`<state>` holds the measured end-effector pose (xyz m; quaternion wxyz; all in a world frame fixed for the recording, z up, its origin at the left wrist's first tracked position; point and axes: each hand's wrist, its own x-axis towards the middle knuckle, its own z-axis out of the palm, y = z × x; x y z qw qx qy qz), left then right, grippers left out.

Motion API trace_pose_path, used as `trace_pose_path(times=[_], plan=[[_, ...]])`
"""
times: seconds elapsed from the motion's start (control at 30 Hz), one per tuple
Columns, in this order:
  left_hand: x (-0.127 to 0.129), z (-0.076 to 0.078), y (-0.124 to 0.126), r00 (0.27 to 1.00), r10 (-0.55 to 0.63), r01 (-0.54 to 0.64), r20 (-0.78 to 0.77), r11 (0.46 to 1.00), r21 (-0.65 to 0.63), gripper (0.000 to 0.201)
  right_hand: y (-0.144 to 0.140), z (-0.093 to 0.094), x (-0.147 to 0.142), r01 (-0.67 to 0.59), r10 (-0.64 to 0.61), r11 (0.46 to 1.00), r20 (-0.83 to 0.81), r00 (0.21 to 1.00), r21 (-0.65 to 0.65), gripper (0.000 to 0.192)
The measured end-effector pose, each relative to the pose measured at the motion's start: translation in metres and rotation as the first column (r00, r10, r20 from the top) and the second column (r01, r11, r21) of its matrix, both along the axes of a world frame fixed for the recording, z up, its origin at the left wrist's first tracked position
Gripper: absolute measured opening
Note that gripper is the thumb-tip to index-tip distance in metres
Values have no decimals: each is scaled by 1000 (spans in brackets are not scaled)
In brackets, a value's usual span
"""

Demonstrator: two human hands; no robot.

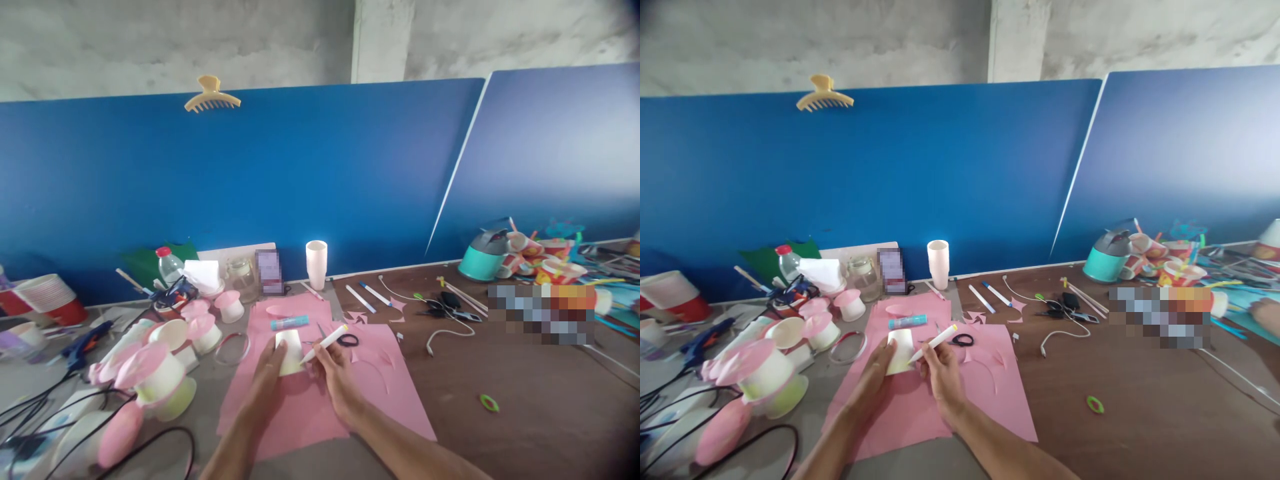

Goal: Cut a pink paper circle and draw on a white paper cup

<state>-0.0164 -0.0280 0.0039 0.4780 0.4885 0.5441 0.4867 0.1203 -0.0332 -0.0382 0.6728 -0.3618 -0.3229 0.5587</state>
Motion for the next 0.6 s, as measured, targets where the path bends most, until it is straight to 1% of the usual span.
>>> trace_pose_path(times=[0.1,0.23,0.33,0.43,0.5,0.6], plan=[[0,1,-2,999,-38,40,38,998,-44,39,0,-2,0,26,-27,999,-48,998,-31,41],[-1,4,-4,995,-90,91,42,995,-29,42,0,-3,0,-33,33,999,19,999,24,41],[-4,1,-3,998,-68,68,14,998,-14,41,1,-1,0,-35,34,999,46,998,21,44],[-6,-4,-2,999,3,-3,-44,1000,-16,43,1,2,1,28,-29,999,-28,999,-45,40],[-5,-6,0,999,-15,15,-36,1000,-24,45,0,3,1,54,-58,997,-63,996,-64,39],[-2,-7,0,997,-70,71,21,997,-17,50,-2,5,0,20,-21,999,-32,999,-28,38]])
